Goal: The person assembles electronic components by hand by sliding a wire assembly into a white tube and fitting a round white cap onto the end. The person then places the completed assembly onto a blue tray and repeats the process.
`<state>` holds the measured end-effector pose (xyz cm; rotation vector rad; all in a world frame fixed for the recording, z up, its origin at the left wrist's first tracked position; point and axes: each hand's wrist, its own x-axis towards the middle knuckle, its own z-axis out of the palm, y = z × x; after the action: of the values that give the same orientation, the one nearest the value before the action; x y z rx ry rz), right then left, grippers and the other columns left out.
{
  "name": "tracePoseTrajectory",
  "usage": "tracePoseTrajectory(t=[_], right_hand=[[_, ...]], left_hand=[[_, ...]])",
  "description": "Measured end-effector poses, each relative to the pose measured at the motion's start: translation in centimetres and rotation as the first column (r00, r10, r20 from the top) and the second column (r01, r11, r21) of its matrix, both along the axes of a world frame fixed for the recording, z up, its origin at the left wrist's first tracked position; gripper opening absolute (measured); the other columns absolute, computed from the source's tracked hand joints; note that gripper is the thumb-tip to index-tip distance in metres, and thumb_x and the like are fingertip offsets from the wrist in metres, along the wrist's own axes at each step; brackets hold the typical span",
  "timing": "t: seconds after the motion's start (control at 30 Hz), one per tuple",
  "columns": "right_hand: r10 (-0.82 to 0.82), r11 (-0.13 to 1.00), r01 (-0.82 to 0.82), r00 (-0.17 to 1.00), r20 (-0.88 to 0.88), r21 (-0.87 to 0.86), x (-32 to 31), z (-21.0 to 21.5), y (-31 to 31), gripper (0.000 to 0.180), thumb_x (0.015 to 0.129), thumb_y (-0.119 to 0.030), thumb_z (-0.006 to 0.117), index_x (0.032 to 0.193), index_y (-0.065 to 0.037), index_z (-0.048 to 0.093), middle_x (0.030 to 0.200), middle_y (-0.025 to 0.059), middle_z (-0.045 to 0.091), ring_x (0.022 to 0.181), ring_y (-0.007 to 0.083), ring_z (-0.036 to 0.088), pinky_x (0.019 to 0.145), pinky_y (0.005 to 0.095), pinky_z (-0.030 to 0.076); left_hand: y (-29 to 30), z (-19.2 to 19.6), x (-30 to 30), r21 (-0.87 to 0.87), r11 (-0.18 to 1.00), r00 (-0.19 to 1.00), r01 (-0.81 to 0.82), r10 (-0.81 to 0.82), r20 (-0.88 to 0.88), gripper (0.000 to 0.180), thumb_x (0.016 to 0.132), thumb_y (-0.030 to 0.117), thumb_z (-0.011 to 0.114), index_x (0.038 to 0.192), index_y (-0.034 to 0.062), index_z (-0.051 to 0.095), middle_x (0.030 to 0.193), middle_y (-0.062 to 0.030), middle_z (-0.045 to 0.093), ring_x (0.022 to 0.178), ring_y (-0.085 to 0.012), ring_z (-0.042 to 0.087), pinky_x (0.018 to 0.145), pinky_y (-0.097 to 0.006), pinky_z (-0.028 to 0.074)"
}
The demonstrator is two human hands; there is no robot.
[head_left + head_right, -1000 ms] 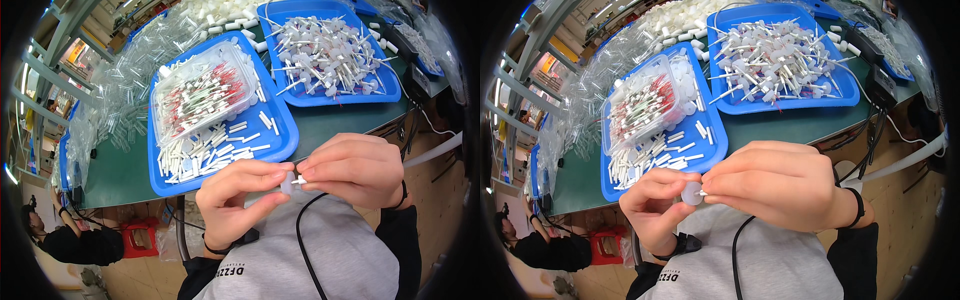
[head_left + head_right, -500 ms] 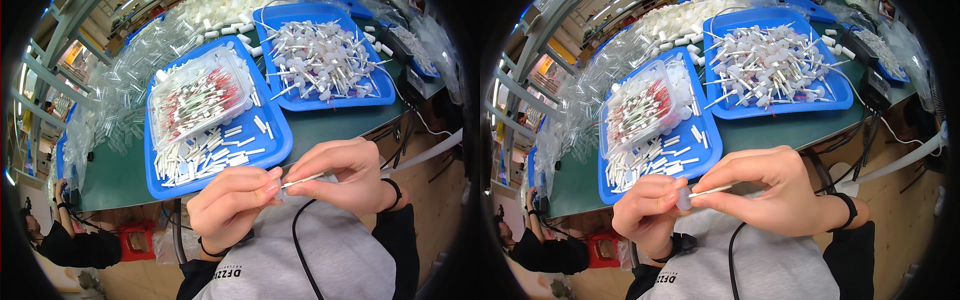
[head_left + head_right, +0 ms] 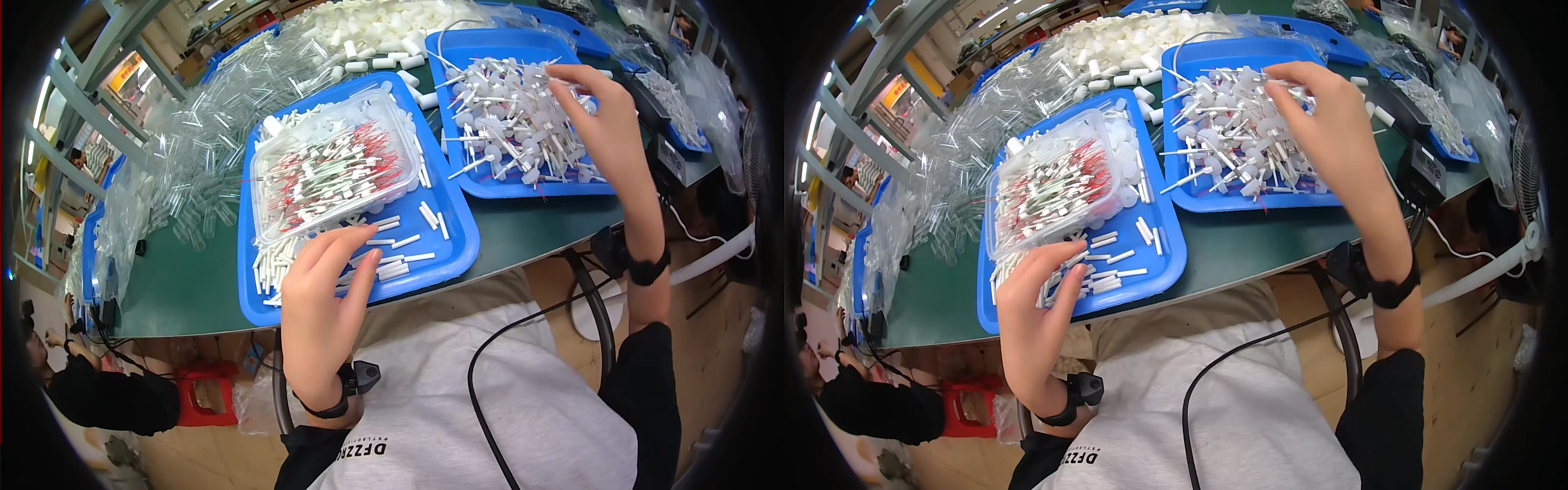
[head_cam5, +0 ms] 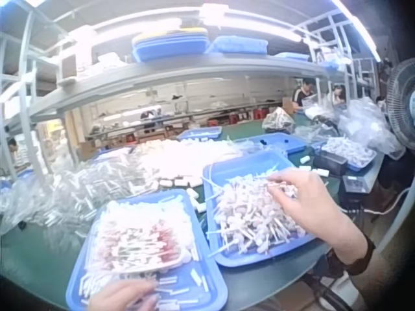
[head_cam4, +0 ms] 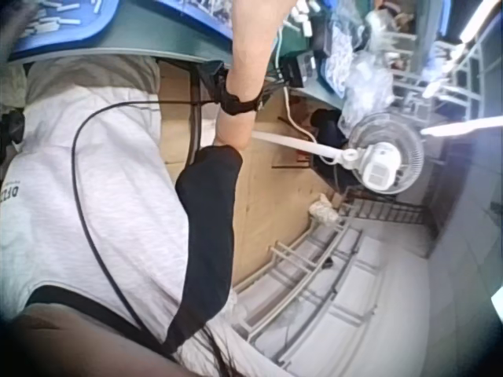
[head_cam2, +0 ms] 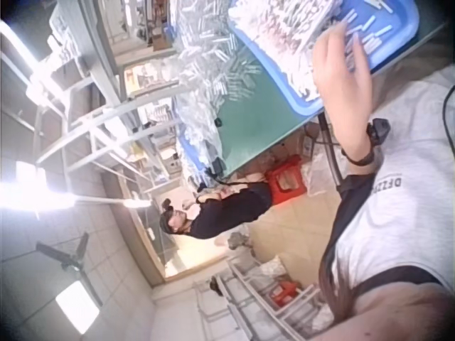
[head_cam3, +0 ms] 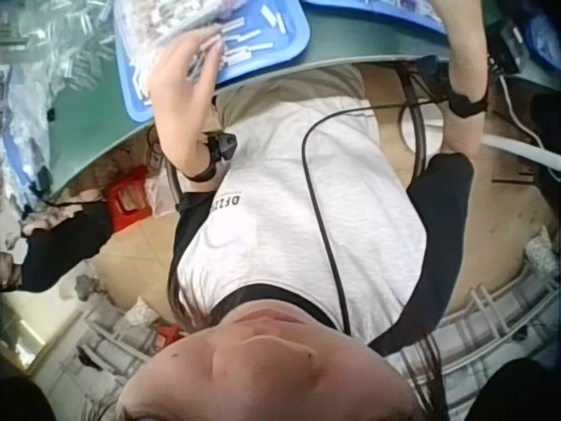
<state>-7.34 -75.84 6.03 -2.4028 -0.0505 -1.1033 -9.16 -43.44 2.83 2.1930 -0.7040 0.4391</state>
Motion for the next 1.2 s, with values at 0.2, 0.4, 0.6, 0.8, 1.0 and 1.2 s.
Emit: tracePoseTrajectory(t=[0.2, 0.4, 0.6, 0.8, 1.0, 1.2], right_hand=[[0.002, 0.931, -0.026, 0.998, -0.066, -0.364, -2.0, 0.3, 3.5, 0.029, 0.085, -0.012, 0.065, 0.110, 0.001, 0.060, 0.111, 0.0180, 0.060, 0.105, 0.0363, 0.056, 0.090, 0.0415, 0.044], [0.330, 0.853, -0.399, 0.912, -0.243, -0.337, -1.6, 2.4, 9.7, 0.010, 0.084, -0.004, 0.061, 0.094, 0.000, 0.063, 0.098, 0.0127, 0.063, 0.098, 0.0313, 0.059, 0.085, 0.0392, 0.046], [0.436, 0.618, -0.516, 0.853, -0.288, -0.592, 4.9, 2.3, 13.4, 0.008, 0.075, -0.007, 0.064, 0.081, -0.002, 0.061, 0.080, 0.0120, 0.062, 0.084, 0.0315, 0.060, 0.077, 0.0410, 0.046], [0.266, 0.539, -0.578, 0.807, -0.527, -0.613, 7.0, 3.1, 15.2, 0.017, 0.068, -0.004, 0.071, 0.083, -0.001, 0.066, 0.082, 0.0152, 0.069, 0.083, 0.0321, 0.069, 0.066, 0.0401, 0.053], [0.388, 0.737, -0.490, 0.870, -0.303, -0.465, 6.1, 3.1, 13.9, 0.012, 0.077, -0.011, 0.066, 0.075, 0.001, 0.062, 0.073, 0.0183, 0.062, 0.075, 0.0384, 0.062, 0.069, 0.0438, 0.049], [0.410, 0.756, -0.457, 0.889, -0.206, -0.468, 5.7, 2.8, 12.3, 0.011, 0.083, -0.008, 0.062, 0.089, 0.000, 0.064, 0.085, 0.0164, 0.063, 0.085, 0.0348, 0.061, 0.073, 0.0424, 0.048]], left_hand=[[0.1, -1.0, 0.7, 0.162, 0.987, 0.999, 0.024, -0.029, 0.032, 0.018, 0.086, 0.014, 0.067, 0.099, 0.0020, 0.069, 0.104, -0.0113, 0.066, 0.094, -0.0298, 0.060, 0.083, -0.039, 0.047], [0.0, -0.7, 0.7, 0.243, 0.966, 0.995, 0.084, -0.094, 0.027, 0.020, 0.089, 0.017, 0.063, 0.102, 0.0018, 0.067, 0.100, -0.0100, 0.063, 0.092, -0.0294, 0.057, 0.081, -0.040, 0.044], [-0.4, -0.6, 0.7, 0.184, 0.979, 0.995, 0.087, -0.077, -0.058, 0.021, 0.091, 0.011, 0.059, 0.105, -0.0034, 0.063, 0.094, -0.0167, 0.058, 0.090, -0.0336, 0.056, 0.080, -0.041, 0.045], [-1.0, -0.4, 1.6, 0.077, 0.980, 0.955, 0.183, -0.158, -0.252, 0.019, 0.088, 0.006, 0.062, 0.102, -0.0066, 0.063, 0.089, -0.0187, 0.059, 0.082, -0.0343, 0.061, 0.075, -0.041, 0.048], [-1.0, 0.4, 2.2, 0.017, 0.979, 0.910, 0.205, -0.184, -0.372, 0.024, 0.081, 0.001, 0.069, 0.104, -0.0062, 0.065, 0.081, -0.0138, 0.065, 0.075, -0.0203, 0.065, 0.072, -0.030, 0.052], [-1.3, 0.4, 2.5, 0.085, 0.967, 0.919, 0.240, -0.198, -0.340, 0.019, 0.081, 0.001, 0.069, 0.099, -0.0046, 0.068, 0.081, -0.0137, 0.065, 0.074, -0.0197, 0.064, 0.072, -0.031, 0.052]])
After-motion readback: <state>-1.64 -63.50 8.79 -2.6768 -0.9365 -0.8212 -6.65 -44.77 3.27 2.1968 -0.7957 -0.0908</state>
